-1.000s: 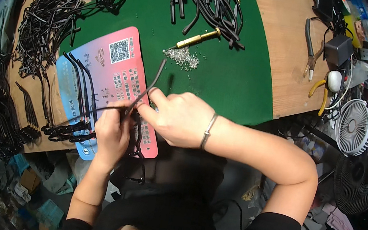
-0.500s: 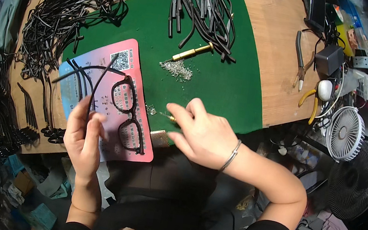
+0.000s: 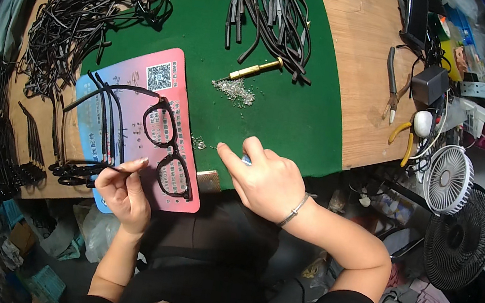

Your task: The person repeatedly picks up black cables and small metallic components, inserts the components into the cable ends, and places the assembled cables on a pink mat. The person also handles a small container of components and a plastic bag during the process.

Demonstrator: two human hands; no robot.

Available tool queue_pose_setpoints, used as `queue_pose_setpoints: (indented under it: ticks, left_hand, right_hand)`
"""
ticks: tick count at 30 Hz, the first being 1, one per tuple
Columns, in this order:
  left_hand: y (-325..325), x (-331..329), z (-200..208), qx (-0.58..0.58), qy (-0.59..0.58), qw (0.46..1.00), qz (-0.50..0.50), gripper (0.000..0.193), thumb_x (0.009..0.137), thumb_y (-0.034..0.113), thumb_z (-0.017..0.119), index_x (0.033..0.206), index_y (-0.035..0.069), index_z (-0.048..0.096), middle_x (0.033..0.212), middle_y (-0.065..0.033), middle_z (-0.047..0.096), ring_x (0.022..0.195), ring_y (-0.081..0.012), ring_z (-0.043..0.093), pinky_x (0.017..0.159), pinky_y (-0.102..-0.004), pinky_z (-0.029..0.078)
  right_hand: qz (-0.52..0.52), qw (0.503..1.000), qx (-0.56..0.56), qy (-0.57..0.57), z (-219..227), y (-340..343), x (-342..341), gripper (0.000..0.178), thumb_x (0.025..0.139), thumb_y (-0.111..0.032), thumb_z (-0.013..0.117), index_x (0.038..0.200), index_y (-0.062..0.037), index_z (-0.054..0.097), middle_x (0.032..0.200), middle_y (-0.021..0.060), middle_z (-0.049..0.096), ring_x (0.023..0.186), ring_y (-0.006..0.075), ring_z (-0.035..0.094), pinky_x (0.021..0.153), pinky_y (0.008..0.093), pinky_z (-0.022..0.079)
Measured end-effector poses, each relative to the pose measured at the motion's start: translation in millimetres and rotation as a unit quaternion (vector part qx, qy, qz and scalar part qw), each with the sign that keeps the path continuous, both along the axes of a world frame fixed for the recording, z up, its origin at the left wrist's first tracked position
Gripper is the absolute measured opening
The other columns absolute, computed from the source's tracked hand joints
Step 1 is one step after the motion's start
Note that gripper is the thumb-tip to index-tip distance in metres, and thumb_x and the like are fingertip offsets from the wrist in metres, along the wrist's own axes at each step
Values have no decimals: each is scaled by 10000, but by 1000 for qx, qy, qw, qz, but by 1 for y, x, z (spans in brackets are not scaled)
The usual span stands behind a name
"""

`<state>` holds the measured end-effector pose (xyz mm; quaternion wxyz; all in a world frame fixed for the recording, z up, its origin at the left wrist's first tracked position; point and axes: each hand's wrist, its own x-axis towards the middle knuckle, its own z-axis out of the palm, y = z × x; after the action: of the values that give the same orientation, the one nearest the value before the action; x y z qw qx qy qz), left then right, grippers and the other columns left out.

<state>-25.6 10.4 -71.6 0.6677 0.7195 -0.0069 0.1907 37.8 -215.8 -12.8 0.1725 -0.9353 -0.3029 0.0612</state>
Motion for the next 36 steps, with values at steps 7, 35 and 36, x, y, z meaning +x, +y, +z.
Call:
queue_pose_setpoints:
  ticks: [7, 35, 36]
  left_hand:
    - [14, -13, 1, 142, 18, 988, -53, 149, 912, -44, 449, 1056, -7, 466, 1081, -183, 610, 1135, -302, 530, 996, -403, 379]
    - [-4, -8, 19, 387, -65, 906, -159, 188, 667, 16, 722, 845, 10, 661, 870, -112, 673, 858, -252, 654, 833, -403, 506]
    - [-6, -6, 18, 378, -75, 910, -152, 190, 665, 13, 730, 841, 9, 657, 867, -111, 674, 856, -253, 655, 833, -403, 507]
  right_hand:
    - [9, 1000, -1, -17, -5, 2, 1, 414, 691, -65, 648, 1102, -91, 606, 808, 75, 484, 590, 183, 551, 480, 288, 467]
    - [-35, 995, 78, 47, -9, -2, 1, 320, 768, -144, 616, 1088, -136, 609, 828, 121, 494, 556, 243, 601, 462, 340, 492]
    - [-33, 996, 79, 39, -10, -3, 0, 335, 763, -164, 615, 1097, -142, 603, 834, 123, 495, 538, 240, 595, 454, 335, 488]
